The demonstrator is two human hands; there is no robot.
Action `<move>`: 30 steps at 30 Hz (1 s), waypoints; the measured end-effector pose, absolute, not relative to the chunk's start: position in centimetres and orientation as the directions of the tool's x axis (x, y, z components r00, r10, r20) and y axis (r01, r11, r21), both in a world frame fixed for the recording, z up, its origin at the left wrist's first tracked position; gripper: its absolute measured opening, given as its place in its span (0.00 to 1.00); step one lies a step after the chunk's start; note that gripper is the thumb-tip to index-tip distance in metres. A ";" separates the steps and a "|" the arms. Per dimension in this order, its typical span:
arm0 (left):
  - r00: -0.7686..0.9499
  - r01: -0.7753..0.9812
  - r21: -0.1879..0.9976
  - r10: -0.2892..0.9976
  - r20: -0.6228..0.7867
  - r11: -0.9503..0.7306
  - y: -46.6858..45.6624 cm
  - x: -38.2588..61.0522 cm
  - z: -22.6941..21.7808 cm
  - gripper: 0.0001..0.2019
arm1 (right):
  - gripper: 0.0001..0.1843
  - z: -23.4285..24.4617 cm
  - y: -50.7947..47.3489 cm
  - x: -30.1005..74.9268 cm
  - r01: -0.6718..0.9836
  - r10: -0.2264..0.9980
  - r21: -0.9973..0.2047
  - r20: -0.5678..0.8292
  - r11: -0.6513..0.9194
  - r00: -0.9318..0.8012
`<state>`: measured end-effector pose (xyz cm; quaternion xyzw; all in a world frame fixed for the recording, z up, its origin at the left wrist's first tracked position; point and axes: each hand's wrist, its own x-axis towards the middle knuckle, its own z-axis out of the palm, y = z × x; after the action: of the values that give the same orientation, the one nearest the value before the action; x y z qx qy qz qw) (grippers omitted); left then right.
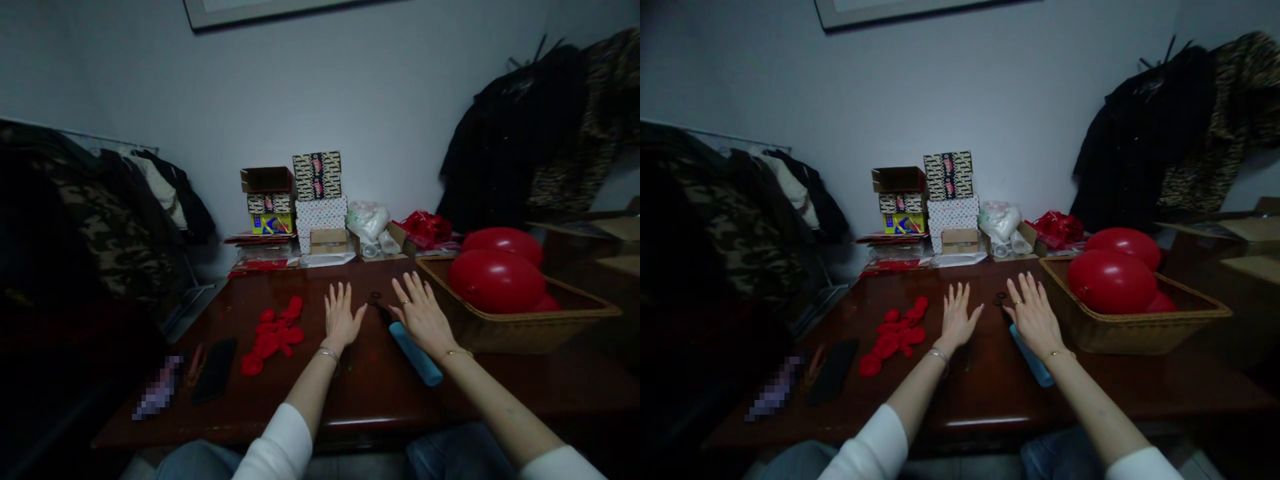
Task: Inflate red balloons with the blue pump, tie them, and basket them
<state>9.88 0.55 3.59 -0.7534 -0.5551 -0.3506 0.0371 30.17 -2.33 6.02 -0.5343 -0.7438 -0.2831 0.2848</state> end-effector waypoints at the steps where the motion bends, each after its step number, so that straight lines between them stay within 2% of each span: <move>1: 0.120 0.879 0.326 0.824 0.553 -0.347 0.4 8.6 3.0 0.33 | 0.32 5.4 -2.2 29.1 0.950 0.638 0.111 0.718 0.291 -0.279; 8: -0.029 0.942 0.310 0.892 0.451 -0.126 -1.1 -0.3 -1.2 0.34 | 0.32 0.5 -1.7 21.8 0.904 0.676 0.075 0.638 0.420 -0.368; 16: -0.168 0.972 0.224 0.890 0.423 0.077 -2.6 -7.7 -4.4 0.32 | 0.32 -4.2 -2.0 16.2 0.863 0.729 0.002 0.534 0.505 -0.428; 26: -0.242 0.970 0.109 0.887 0.393 0.216 -3.7 -12.3 -7.1 0.29 | 0.32 -6.4 -2.2 12.4 0.845 0.785 -0.067 0.413 0.531 -0.461; 30: -0.251 0.968 0.111 0.904 0.347 0.226 -4.2 -13.1 -7.4 0.25 | 0.32 -6.7 -2.2 11.7 0.842 0.793 -0.073 0.389 0.535 -0.470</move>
<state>-13.15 -4.20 -7.37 -0.6028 -0.7760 -0.1530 0.1047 11.72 -2.22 -6.71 -0.4780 -0.8548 -0.0643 0.1913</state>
